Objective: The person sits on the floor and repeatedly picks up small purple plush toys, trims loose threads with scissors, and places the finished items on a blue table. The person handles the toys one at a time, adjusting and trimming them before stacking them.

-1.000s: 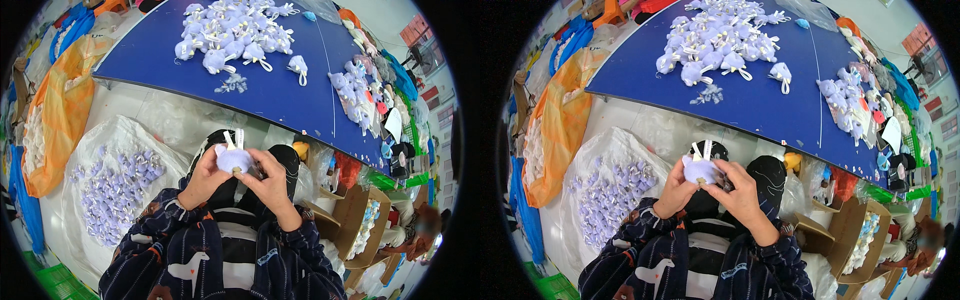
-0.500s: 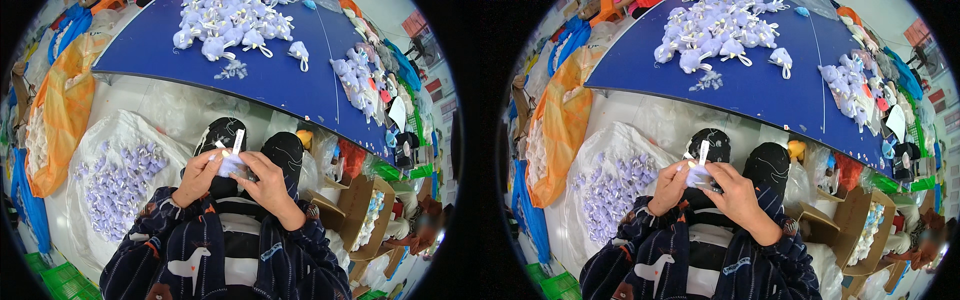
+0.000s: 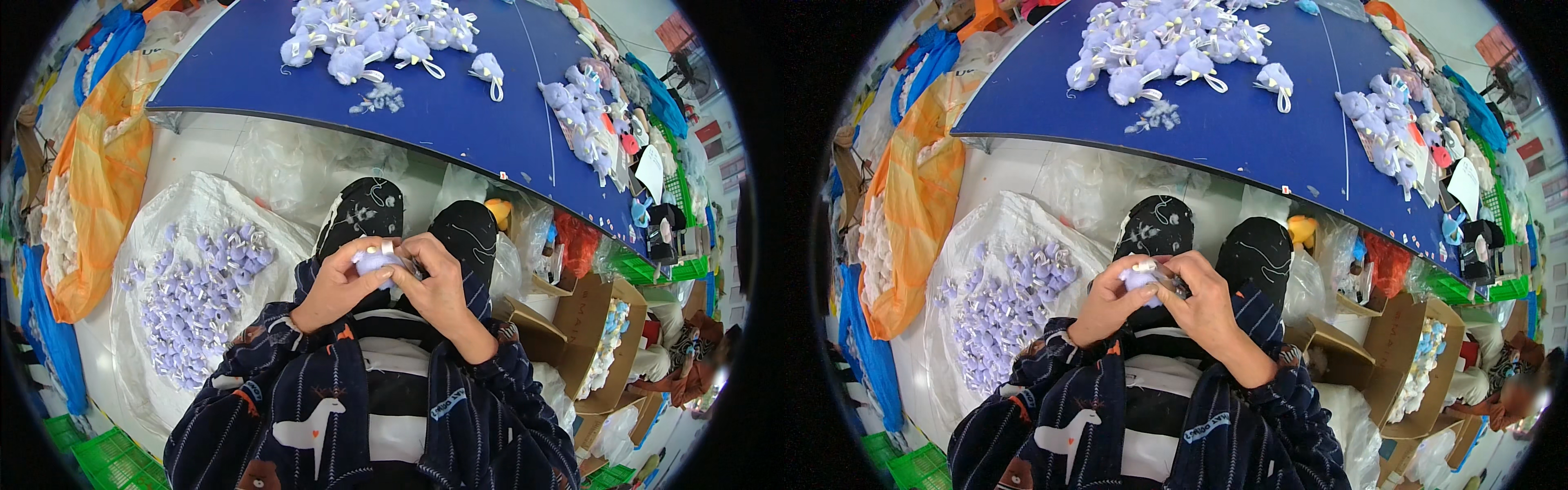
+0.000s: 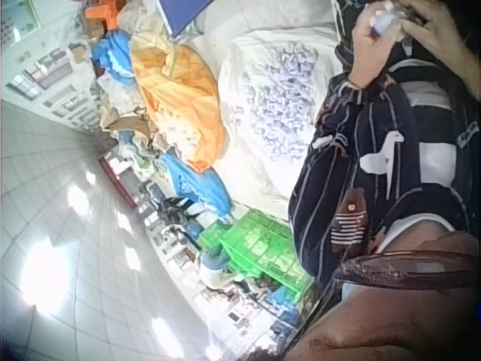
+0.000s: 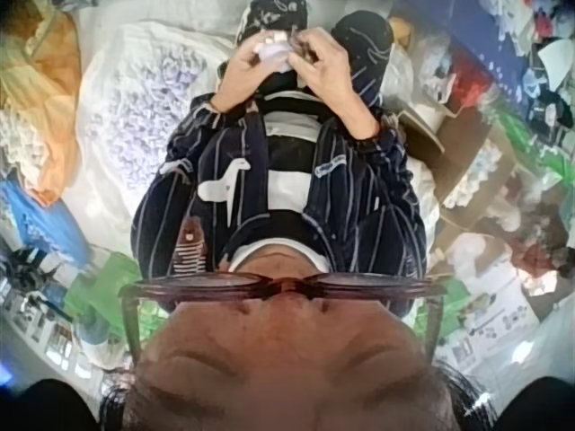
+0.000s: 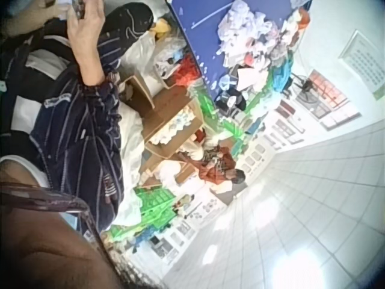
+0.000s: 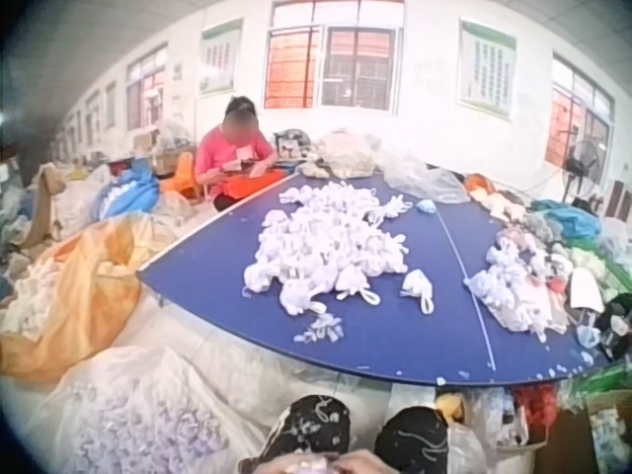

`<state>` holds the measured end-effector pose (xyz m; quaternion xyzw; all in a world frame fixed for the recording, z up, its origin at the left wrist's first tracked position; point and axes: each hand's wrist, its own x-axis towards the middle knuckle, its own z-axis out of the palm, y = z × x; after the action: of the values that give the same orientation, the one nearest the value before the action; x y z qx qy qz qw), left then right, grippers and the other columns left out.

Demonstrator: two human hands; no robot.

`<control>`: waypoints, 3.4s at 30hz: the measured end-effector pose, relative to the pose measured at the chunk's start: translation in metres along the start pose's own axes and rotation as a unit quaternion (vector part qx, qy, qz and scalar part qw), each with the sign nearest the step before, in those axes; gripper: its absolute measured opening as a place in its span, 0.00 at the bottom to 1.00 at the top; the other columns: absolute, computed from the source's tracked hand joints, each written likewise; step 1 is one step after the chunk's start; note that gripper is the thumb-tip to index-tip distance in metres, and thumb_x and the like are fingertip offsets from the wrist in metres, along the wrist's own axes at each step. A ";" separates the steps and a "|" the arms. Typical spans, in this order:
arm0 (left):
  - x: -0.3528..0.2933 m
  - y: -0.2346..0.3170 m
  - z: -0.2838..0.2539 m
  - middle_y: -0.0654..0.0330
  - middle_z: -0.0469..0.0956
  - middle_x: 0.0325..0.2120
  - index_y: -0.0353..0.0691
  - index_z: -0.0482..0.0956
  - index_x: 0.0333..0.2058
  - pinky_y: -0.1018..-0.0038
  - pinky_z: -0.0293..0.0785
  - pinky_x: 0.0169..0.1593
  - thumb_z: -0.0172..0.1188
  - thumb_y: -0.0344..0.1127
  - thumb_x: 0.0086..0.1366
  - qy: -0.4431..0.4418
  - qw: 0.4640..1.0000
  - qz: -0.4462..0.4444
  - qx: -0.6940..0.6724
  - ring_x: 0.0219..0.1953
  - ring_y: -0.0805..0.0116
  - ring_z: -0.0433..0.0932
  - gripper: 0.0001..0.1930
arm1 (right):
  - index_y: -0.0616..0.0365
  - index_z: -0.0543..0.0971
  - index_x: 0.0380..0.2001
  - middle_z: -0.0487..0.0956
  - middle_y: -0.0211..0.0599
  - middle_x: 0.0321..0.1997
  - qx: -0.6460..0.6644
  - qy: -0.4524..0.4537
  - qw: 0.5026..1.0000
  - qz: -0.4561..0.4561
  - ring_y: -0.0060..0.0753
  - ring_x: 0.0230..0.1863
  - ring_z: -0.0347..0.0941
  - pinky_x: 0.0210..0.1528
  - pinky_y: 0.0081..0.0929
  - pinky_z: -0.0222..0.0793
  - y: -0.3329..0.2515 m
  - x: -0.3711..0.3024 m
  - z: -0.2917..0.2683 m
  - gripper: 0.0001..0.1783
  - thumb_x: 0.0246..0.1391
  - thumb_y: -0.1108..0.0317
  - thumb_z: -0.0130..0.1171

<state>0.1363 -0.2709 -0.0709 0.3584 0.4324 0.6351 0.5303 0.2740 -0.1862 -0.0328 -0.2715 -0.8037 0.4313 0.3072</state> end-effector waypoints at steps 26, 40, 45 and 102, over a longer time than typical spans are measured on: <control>0.009 0.013 -0.004 0.57 0.73 0.41 0.33 0.67 0.47 0.78 0.69 0.46 0.58 0.27 0.54 0.010 0.999 -0.023 0.036 0.42 0.74 0.72 0.21 | 0.64 0.73 0.31 0.73 0.33 0.26 0.091 -0.005 0.991 0.094 0.18 0.27 0.67 0.30 0.17 0.63 0.019 -0.004 -0.002 0.07 0.46 0.76 0.58; 0.012 0.009 -0.006 0.60 0.73 0.40 0.33 0.66 0.50 0.80 0.72 0.40 0.56 0.24 0.53 0.001 0.998 -0.064 -0.008 0.38 0.76 0.73 0.23 | 0.64 0.74 0.28 0.73 0.35 0.25 0.044 0.041 0.996 0.060 0.22 0.25 0.68 0.28 0.19 0.64 0.029 0.001 0.000 0.07 0.47 0.71 0.58; 0.011 0.007 -0.004 0.57 0.73 0.39 0.33 0.64 0.51 0.78 0.74 0.39 0.53 0.22 0.53 -0.034 0.993 -0.105 -0.046 0.39 0.71 0.75 0.24 | 0.65 0.75 0.32 0.73 0.34 0.26 0.126 -0.003 0.987 0.101 0.21 0.25 0.66 0.28 0.19 0.63 0.012 0.019 -0.007 0.14 0.46 0.65 0.59; 0.013 -0.001 0.000 0.58 0.72 0.35 0.34 0.63 0.51 0.80 0.72 0.35 0.48 0.34 0.63 0.034 0.983 -0.086 -0.161 0.33 0.74 0.73 0.19 | 0.68 0.71 0.41 0.75 0.29 0.30 0.280 0.020 0.945 0.168 0.14 0.30 0.67 0.34 0.15 0.66 0.026 -0.006 0.019 0.19 0.48 0.69 0.60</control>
<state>0.1342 -0.2576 -0.0721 0.2077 0.3715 0.6605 0.6186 0.2690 -0.1878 -0.0650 -0.3139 -0.5869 0.6790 0.3097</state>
